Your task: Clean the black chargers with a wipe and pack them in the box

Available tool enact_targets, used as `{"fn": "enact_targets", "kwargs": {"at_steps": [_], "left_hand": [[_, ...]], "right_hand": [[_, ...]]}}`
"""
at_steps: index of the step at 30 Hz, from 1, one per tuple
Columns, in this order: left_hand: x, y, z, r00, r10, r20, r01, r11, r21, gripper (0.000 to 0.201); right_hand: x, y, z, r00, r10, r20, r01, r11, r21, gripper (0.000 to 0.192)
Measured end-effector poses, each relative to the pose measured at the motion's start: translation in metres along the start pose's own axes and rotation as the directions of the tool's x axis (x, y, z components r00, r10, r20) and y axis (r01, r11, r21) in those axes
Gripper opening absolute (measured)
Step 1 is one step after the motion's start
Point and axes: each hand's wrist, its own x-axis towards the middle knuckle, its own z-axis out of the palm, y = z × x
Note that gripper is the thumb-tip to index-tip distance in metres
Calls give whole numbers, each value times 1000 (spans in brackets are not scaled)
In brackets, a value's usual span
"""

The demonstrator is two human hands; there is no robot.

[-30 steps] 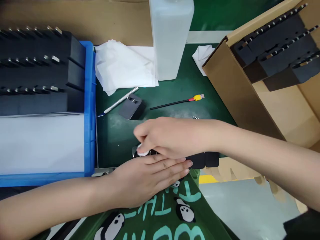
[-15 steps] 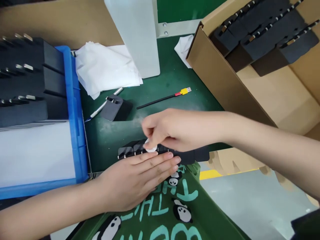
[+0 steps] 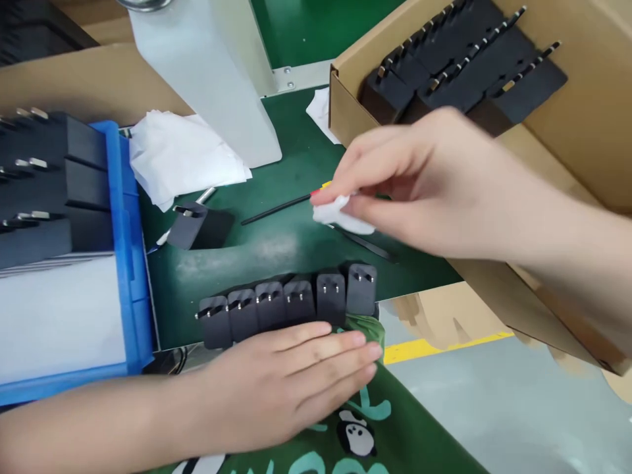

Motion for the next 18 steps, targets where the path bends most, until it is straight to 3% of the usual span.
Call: {"fn": "enact_targets", "kwargs": {"at_steps": [2, 4, 6, 11, 15, 16, 17, 18], "left_hand": [[20, -2, 4, 1000, 12, 7, -13, 999, 38, 47], [31, -4, 9, 999, -19, 25, 17, 996, 86, 47], [34, -4, 13, 997, -52, 49, 45, 991, 123, 47], [30, 2, 15, 991, -112, 80, 94, 975, 202, 48], [31, -1, 20, 991, -118, 68, 97, 962, 255, 47], [31, -1, 22, 989, -125, 79, 100, 959, 264, 48], [31, -2, 23, 986, -133, 99, 102, 957, 273, 49], [32, -2, 24, 983, -140, 123, 101, 955, 279, 50]], "right_hand": [[19, 7, -10, 984, -87, 154, 77, 995, 69, 28], [38, 17, -22, 898, -221, 381, 163, 970, 179, 24], [52, 25, -31, 800, -307, 516, 191, 945, 266, 25], [62, 20, -30, 785, -329, 525, 158, 926, 344, 27], [57, -1, -2, 666, -433, 607, 142, 873, 466, 29], [53, -4, 7, 660, -433, 614, 148, 876, 459, 26], [49, -5, 15, 682, -410, 605, 152, 890, 431, 22], [45, -4, 22, 735, -365, 572, 154, 910, 384, 21]]}}
